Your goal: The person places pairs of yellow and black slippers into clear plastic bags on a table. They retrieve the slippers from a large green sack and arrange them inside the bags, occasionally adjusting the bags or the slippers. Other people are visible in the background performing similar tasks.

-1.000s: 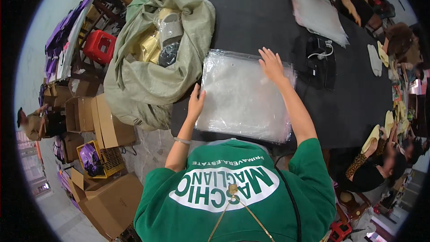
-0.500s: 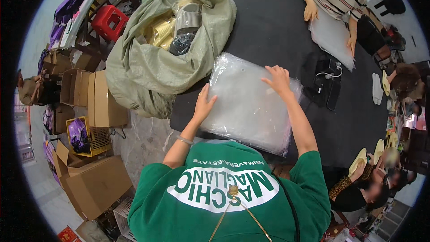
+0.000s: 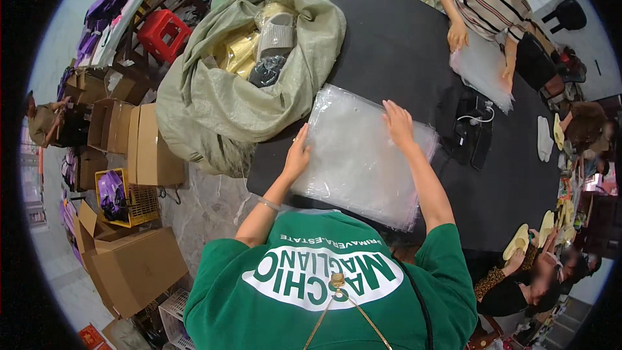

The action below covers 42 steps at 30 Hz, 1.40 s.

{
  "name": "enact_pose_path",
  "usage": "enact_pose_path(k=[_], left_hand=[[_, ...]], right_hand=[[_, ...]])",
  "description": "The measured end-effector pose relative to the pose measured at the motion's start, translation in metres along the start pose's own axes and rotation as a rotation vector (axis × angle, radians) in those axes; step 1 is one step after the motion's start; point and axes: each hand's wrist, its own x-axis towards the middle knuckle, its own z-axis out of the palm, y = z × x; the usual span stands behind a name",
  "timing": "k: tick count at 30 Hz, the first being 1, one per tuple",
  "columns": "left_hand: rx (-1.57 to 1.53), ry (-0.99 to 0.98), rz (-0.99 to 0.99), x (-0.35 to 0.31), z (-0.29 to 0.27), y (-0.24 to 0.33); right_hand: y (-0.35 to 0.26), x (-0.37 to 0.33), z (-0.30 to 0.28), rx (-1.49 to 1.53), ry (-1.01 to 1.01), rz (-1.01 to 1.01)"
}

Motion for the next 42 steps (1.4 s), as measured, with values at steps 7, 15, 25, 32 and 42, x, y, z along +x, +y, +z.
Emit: enact_pose_path(k=[7,15,25,32,42], left_hand=[[-0.115,0.035,-0.065,0.005,0.003,-0.004],[-0.128,0.013,-0.211,0.004,0.007,0.002],[-0.034,0.137,-0.245,0.005,0.014,0.003],[0.117,0.144,-0.274,-0.015,0.024,0.002],[0.322,0.258,-0.232,-0.025,0.028,0.004]], right_hand=[[-0.008,0.005,-0.002,0.178,-0.237,0.140],[-0.006,0.003,0.007,0.099,-0.232,0.167],[-0.016,-0.008,0.001,0.071,-0.078,0.145],[-0.013,-0.004,0.013,0.205,-0.230,0.161],[-0.022,0.001,0.023,-0.010,-0.118,0.088]])
